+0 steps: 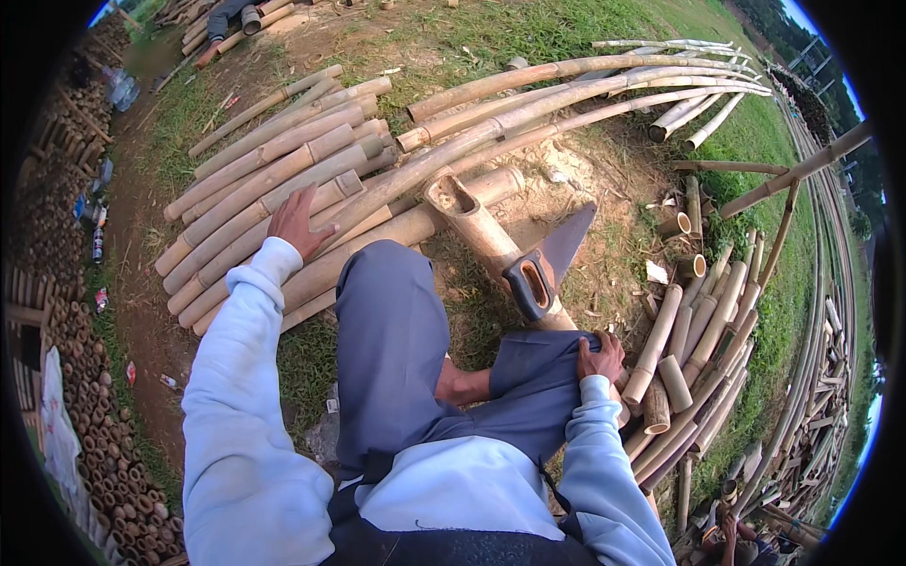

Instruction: The person sits on the ground and uses a hand saw to cut bamboo poles into shorter sections. The person repeatedly positions a bamboo pole, saws through it, and sets the cut piece aside.

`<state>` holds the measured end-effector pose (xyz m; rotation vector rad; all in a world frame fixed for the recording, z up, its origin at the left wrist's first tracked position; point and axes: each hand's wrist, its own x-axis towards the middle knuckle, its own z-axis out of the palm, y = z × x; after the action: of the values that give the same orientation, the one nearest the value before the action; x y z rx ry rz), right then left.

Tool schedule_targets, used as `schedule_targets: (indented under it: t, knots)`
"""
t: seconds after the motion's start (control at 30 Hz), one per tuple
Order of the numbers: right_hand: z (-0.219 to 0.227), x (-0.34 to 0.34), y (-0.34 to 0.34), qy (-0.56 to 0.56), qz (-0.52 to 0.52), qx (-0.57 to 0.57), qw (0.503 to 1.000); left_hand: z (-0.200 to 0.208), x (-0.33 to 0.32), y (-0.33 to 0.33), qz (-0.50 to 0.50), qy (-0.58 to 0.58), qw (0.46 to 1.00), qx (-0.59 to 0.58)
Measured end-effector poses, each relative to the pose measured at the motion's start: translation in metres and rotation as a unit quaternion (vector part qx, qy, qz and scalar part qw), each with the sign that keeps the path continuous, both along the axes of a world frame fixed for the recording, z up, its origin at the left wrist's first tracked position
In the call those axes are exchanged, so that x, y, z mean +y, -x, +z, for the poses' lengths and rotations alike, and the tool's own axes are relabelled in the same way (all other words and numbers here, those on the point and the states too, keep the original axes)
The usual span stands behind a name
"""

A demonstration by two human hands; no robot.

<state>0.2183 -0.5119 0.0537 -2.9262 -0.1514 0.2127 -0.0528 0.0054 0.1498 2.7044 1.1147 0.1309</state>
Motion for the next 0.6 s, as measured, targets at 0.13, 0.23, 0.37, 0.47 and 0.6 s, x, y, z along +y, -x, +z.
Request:
schedule_targets:
  t: [0.13, 0.23, 0.37, 0.47, 0.6]
  knots:
    - [-0.004, -0.003, 0.002, -0.01, 0.014, -0.006, 1.0, -0.024, -0.031, -0.067, -0.105, 0.022, 0.99, -0.093]
    - [-0.011, -0.018, 0.002, -0.015, 0.018, -0.031, 0.999, -0.039, -0.041, -0.114, -0.076, -0.008, 0.996, -0.046]
    - [-0.01, -0.009, 0.0, -0.011, 0.028, -0.02, 0.999, -0.039, -0.022, -0.131, -0.034, -0.019, 0.999, 0.029]
    - [-0.006, -0.002, 0.002, -0.007, 0.013, -0.02, 1.0, -0.032, -0.01, -0.14, 0.008, 0.029, 0.997, 0.066]
    - [-0.002, -0.002, 0.002, -0.01, 0.0, -0.012, 1.0, -0.047, -0.001, -0.15, 0.063, 0.094, 0.988, 0.106]
